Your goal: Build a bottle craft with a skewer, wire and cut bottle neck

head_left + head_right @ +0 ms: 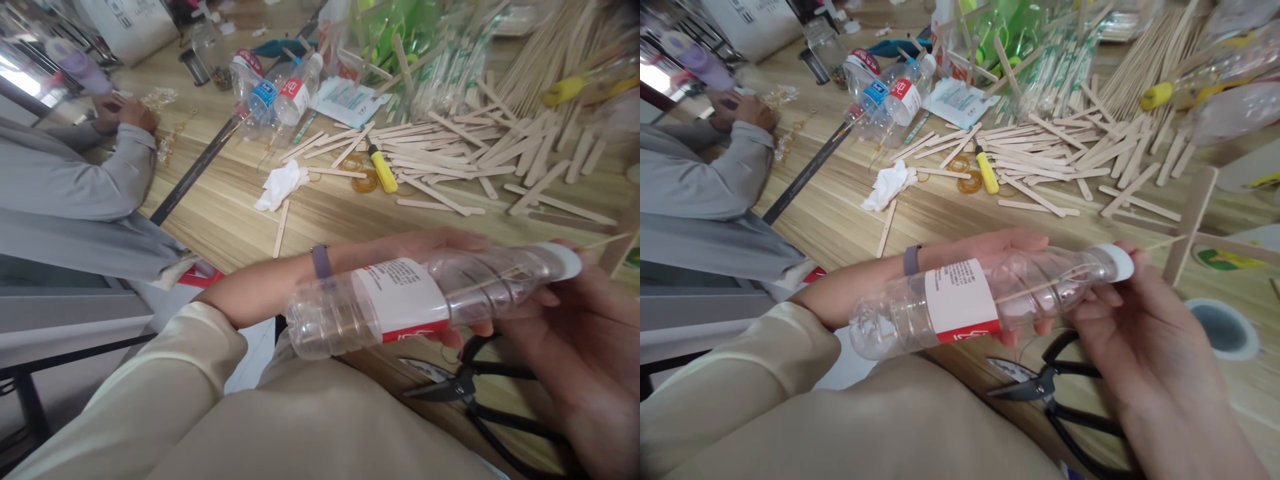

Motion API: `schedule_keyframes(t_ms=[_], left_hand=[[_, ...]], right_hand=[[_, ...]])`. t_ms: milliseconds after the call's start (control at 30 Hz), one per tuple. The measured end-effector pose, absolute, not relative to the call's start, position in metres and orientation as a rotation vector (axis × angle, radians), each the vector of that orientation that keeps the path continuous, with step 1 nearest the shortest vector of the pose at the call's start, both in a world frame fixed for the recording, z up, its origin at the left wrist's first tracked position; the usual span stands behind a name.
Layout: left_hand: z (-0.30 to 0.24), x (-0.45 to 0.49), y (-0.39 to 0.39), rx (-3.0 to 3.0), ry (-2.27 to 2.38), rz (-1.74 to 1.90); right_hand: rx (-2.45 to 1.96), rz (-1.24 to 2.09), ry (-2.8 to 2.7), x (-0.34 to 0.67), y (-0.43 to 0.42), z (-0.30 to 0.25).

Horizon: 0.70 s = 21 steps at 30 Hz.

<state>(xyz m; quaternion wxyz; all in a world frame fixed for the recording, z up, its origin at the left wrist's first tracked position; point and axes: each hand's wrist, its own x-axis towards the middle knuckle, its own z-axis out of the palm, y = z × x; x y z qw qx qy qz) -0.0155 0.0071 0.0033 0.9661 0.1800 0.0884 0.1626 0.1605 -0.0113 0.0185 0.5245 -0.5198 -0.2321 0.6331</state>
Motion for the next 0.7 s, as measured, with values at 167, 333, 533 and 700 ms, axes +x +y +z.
schedule_keyframes(t_ms=[167, 333, 533, 700], left_hand=[[0.006, -0.016, 0.008, 0.352, 0.191, 0.298], [0.013, -0.014, 0.012, 0.339, 0.250, 0.249], [0.010, -0.013, 0.007, 0.358, 0.234, 0.333], [0.020, -0.008, 0.005, 0.362, 0.366, 0.332]], right_hand=[[-1.322, 1.526, -0.158, 0.148, -0.010, 0.035], [-1.301, 1.548, -0.183, 0.149, -0.011, 0.034], [-1.234, 1.599, -0.326, 0.158, -0.015, 0.024], [-1.273, 1.517, -0.427, 0.155, -0.018, 0.020]])
